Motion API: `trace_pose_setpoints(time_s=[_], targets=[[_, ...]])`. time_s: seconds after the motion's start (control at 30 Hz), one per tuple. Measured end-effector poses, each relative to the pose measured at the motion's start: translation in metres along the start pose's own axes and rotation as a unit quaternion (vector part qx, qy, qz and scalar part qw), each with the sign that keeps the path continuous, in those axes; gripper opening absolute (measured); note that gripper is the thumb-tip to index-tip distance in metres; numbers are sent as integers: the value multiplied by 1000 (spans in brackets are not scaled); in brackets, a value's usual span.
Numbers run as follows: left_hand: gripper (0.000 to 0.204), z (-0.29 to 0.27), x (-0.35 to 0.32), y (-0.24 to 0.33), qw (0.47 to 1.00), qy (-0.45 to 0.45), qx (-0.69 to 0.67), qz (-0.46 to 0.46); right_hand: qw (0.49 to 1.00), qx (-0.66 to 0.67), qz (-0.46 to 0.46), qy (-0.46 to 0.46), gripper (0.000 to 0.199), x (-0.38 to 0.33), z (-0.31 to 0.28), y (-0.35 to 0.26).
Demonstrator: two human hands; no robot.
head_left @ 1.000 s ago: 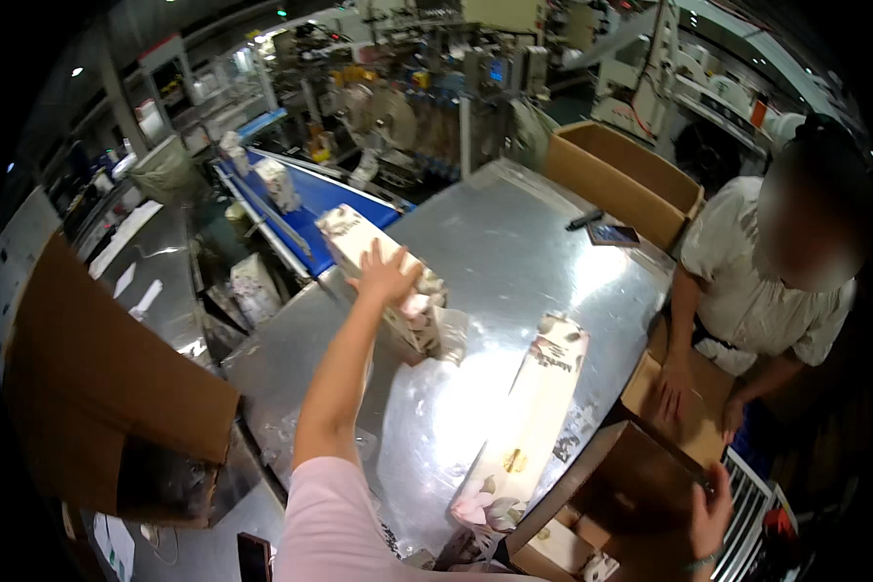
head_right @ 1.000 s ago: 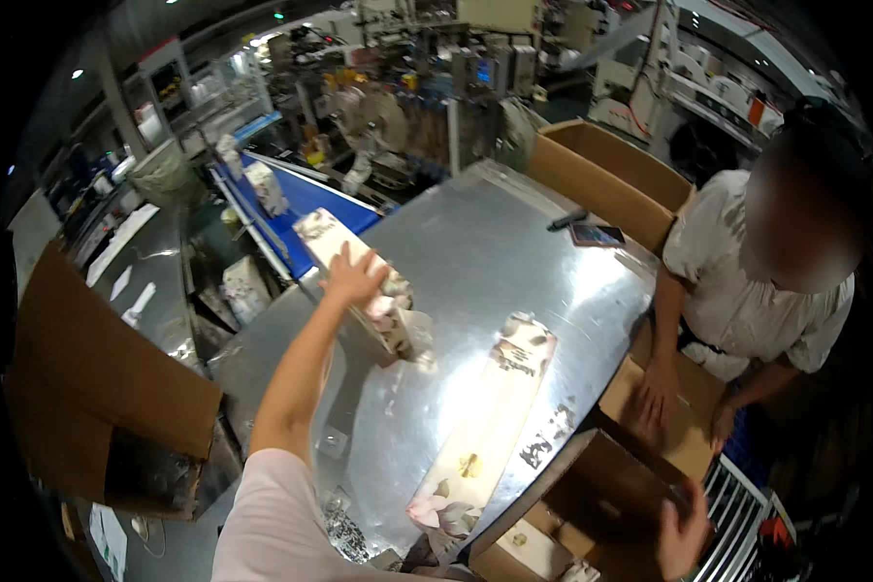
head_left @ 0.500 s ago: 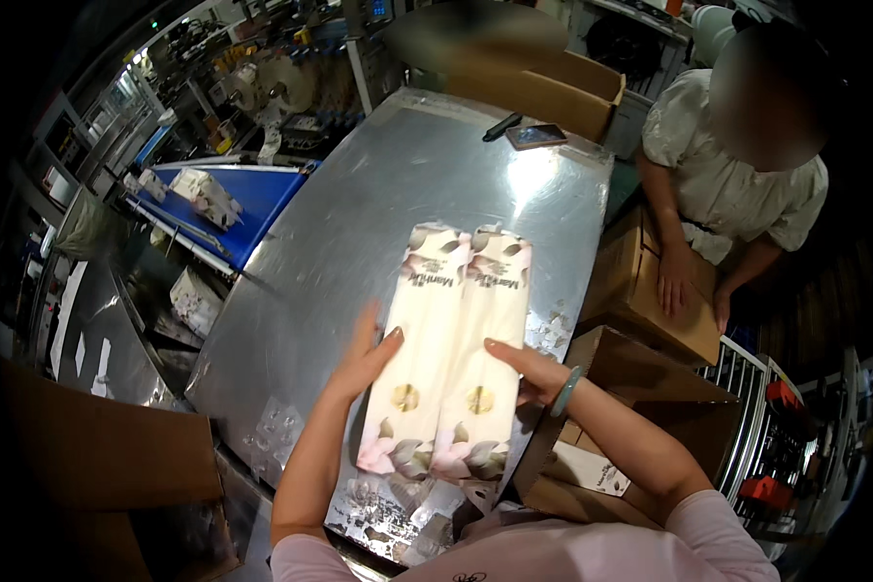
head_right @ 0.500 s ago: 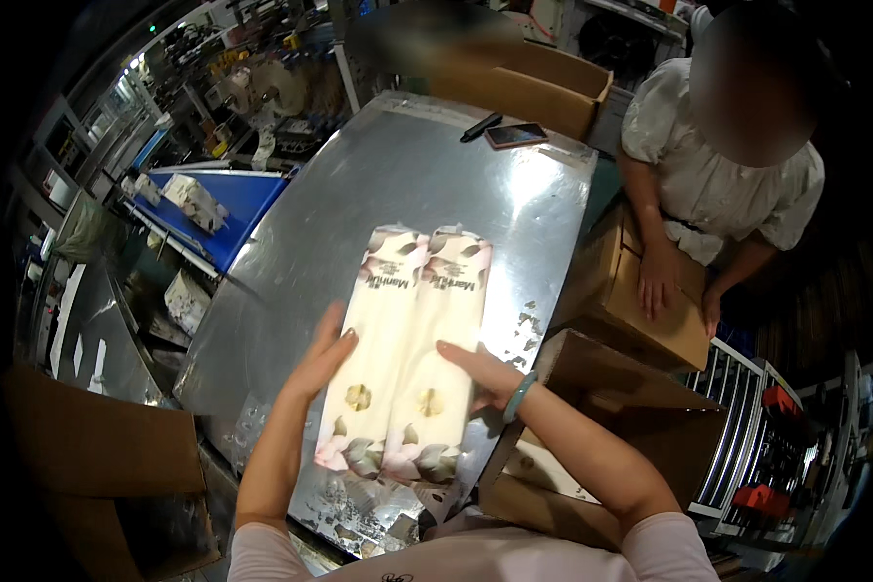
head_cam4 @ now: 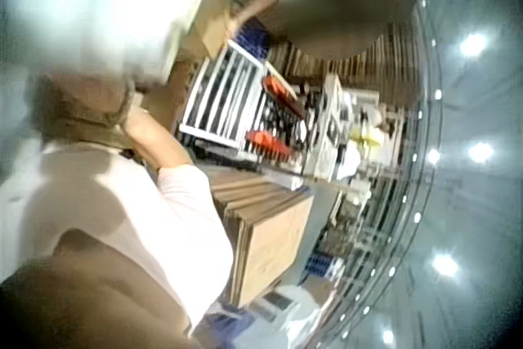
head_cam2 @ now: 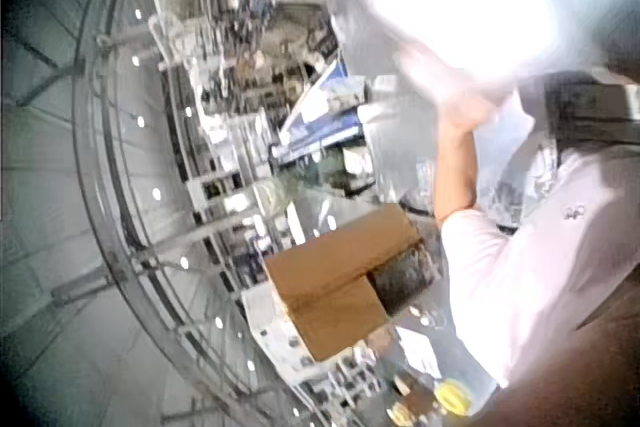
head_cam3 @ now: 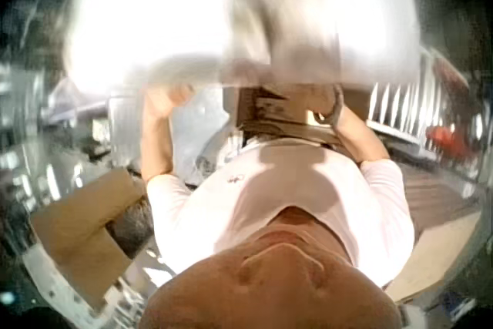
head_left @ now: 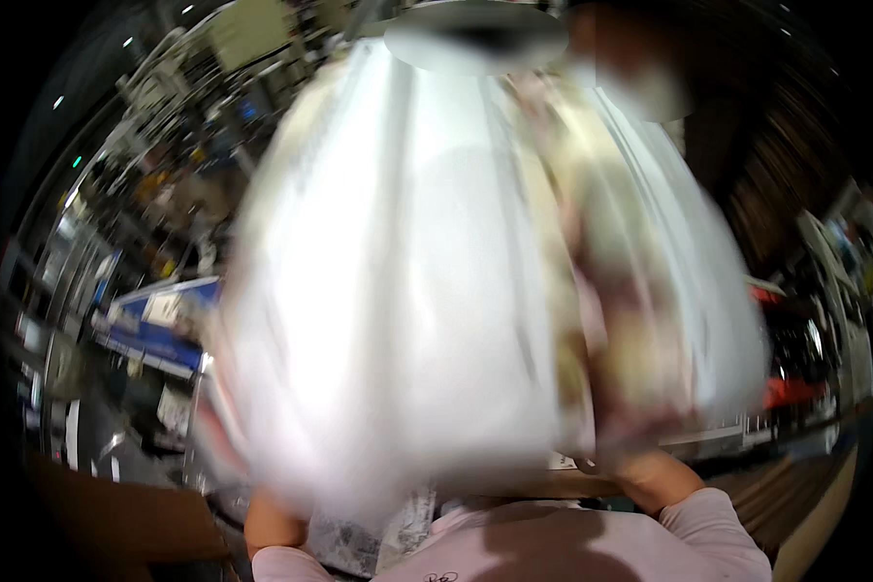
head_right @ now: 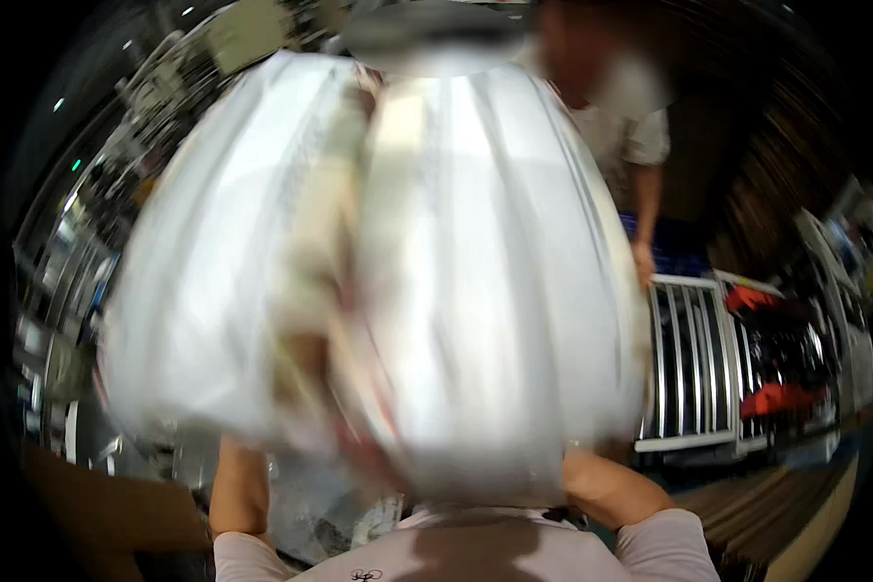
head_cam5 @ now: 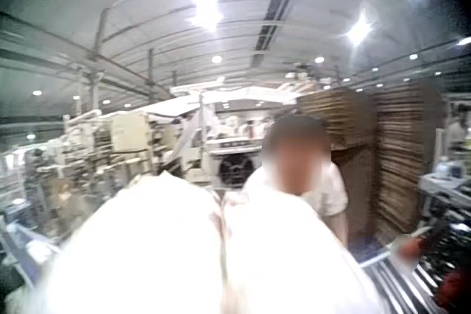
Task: The person places plastic-wrapped packages into cardboard boxes, closes the box flaps, and pushes the boxes through a conveyor-fed taping machine.
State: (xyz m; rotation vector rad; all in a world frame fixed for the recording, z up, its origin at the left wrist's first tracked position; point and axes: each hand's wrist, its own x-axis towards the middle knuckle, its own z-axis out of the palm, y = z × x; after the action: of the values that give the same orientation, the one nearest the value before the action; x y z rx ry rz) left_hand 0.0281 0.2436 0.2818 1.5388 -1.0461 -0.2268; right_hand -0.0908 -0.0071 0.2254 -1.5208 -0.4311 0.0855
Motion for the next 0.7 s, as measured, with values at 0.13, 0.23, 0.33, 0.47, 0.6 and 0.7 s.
trace_pose_setpoints(time_s=[0.13, 0.23, 0.33, 0.47, 0.6, 0.7], targets=[[85, 86, 40, -26, 963, -43, 143, 225, 995, 7, 101, -23, 49, -102, -2, 1], [95, 119, 63, -40, 974, -192, 106, 56, 983, 38, 179, -12, 53, -139, -7, 48], [93, 128, 85, -54, 942, -289, 161, 51, 962, 23, 271, 18, 57, -136, -8, 96], [80, 175, 126, -90, 909, -384, 148, 70, 938, -132, 295, 127, 68, -135, 2, 164], [58, 222, 150, -198, 886, -435, 142, -81, 817, -117, 550, 129, 99, -107, -14, 236], [33, 253, 111, -301, 840, -332, 394, -170, 783, -251, 566, -55, 66, -99, -30, 291]])
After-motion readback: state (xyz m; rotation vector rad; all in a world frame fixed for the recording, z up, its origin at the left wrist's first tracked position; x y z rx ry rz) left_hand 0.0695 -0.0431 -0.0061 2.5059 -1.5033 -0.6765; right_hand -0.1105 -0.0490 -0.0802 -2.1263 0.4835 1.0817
